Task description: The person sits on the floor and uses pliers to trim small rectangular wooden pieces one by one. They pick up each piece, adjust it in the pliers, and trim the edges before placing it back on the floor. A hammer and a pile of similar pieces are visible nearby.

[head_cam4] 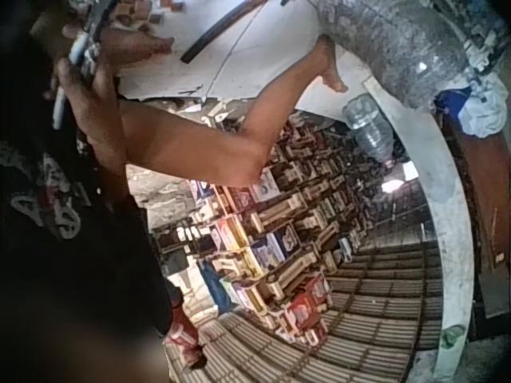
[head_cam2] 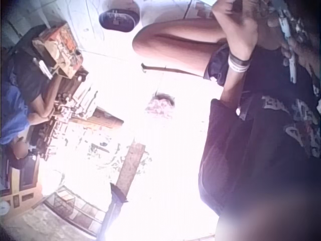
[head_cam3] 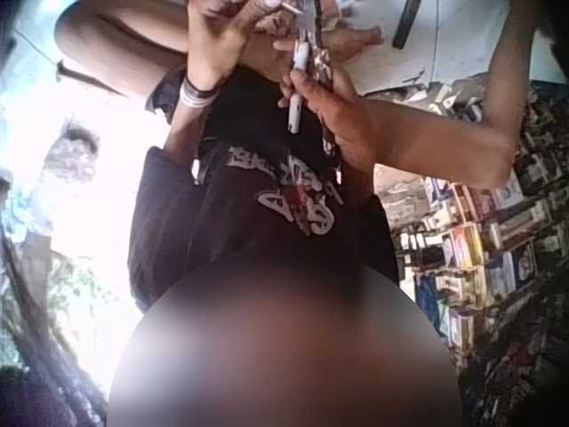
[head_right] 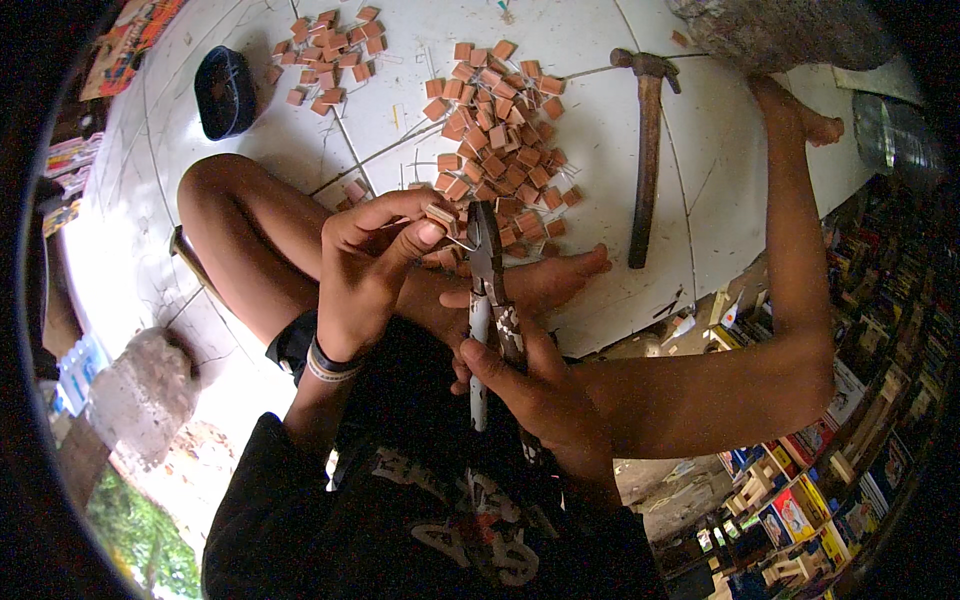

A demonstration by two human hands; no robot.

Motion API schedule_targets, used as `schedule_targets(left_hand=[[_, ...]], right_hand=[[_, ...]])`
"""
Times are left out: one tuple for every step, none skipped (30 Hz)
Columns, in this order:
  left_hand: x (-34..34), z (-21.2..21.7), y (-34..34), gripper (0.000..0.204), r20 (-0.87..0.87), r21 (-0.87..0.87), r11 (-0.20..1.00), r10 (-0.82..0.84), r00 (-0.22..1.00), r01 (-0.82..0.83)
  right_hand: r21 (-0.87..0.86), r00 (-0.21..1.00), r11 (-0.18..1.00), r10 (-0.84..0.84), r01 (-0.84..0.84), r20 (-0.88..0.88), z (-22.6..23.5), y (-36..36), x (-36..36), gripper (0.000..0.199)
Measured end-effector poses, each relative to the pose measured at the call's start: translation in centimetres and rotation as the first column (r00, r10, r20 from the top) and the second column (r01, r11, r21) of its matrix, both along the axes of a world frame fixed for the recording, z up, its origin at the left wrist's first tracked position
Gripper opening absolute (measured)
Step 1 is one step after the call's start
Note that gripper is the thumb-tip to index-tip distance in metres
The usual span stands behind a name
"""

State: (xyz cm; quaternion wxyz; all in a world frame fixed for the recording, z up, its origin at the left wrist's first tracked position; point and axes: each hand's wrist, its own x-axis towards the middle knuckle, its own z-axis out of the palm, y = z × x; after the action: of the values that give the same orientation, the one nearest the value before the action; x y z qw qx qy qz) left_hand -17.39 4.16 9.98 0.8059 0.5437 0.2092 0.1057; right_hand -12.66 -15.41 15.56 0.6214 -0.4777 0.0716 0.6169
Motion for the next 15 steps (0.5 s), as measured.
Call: schedule_targets(left_hand=[[0.0,-0.1,0.0,0.016,0.004,-0.004,1.0,-0.003,1.0,0.003],[-0.1,-0.2,0.0,0.016,0.008,-0.008,1.0,-0.006,1.0,0.007],[-0.1,-0.3,0.0,0.016,0.015,-0.016,1.0,-0.009,1.0,0.01],[-0.2,-0.4,0.1,0.017,0.031,-0.006,1.0,-0.012,0.999,0.012],[-0.1,-0.5,0.1,0.018,0.05,0.0,1.0,-0.015,0.999,0.015],[-0.1,-0.6,0.0,0.018,0.067,0.005,1.0,-0.015,0.998,0.014],[-0.2,-0.7,0.0,0.018,0.061,0.002,1.0,-0.018,0.998,0.018],[-0.2,-0.7,-0.1,0.019,0.053,-0.003,1.0,-0.017,0.998,0.017],[-0.2,-0.7,-0.2,0.019,0.044,-0.007,1.0,-0.016,0.999,0.017],[-0.2,-0.6,-0.2,0.019,0.042,-0.006,1.0,-0.02,0.999,0.02],[-0.3,-0.5,-0.1,0.019,0.039,-0.002,1.0,-0.022,0.999,0.022],[-0.3,-0.3,-0.1,0.019,0.033,-0.006,1.0,-0.021,0.999,0.021],[-0.3,-0.1,-0.1,0.019,0.039,0.018,0.999,-0.038,0.999,0.038],[-0.3,0.1,0.0,0.019,0.048,0.04,0.998,-0.054,0.997,0.053],[-0.2,0.2,0.1,0.019,0.056,0.063,0.996,-0.069,0.996,0.066]], right_hand=[[0.002,1.0,1.0,-0.005,0.005,0.001,-0.1,0.0,0.0,0.048],[0.004,1.0,1.0,-0.001,0.001,0.007,-0.2,0.1,-0.1,0.044],[-0.027,1.0,0.999,0.019,-0.018,0.021,-0.3,0.1,-0.1,0.04],[0.003,1.0,1.0,-0.017,0.017,0.021,-0.5,0.2,-0.3,0.034],[0.0,0.999,0.999,-0.037,0.037,0.029,-0.6,0.4,-0.6,0.029],[0.0,0.997,0.998,-0.067,0.067,0.033,-0.8,0.5,-0.9,0.024],[-0.024,0.995,0.997,-0.077,0.078,0.064,-1.0,0.6,-1.4,0.02],[-0.045,0.991,0.994,-0.094,0.099,0.091,-1.3,0.8,-1.9,0.017],[-0.073,0.988,0.991,-0.102,0.111,0.112,-1.5,0.8,-2.3,0.014],[-0.09,0.986,0.989,-0.101,0.113,0.137,-1.7,0.6,-2.5,0.015],[-0.113,0.984,0.988,-0.088,0.106,0.153,-2.0,0.5,-2.8,0.015],[-0.131,0.98,0.986,-0.082,0.107,0.179,-2.2,0.4,-3.0,0.016],[-0.173,0.976,0.979,-0.072,0.108,0.203,-2.5,0.3,-3.1,0.017],[-0.204,0.967,0.971,-0.069,0.121,0.245,-2.9,0.2,-3.2,0.018],[-0.234,0.957,0.963,-0.064,0.133,0.284,-3.3,0.1,-3.2,0.019]])
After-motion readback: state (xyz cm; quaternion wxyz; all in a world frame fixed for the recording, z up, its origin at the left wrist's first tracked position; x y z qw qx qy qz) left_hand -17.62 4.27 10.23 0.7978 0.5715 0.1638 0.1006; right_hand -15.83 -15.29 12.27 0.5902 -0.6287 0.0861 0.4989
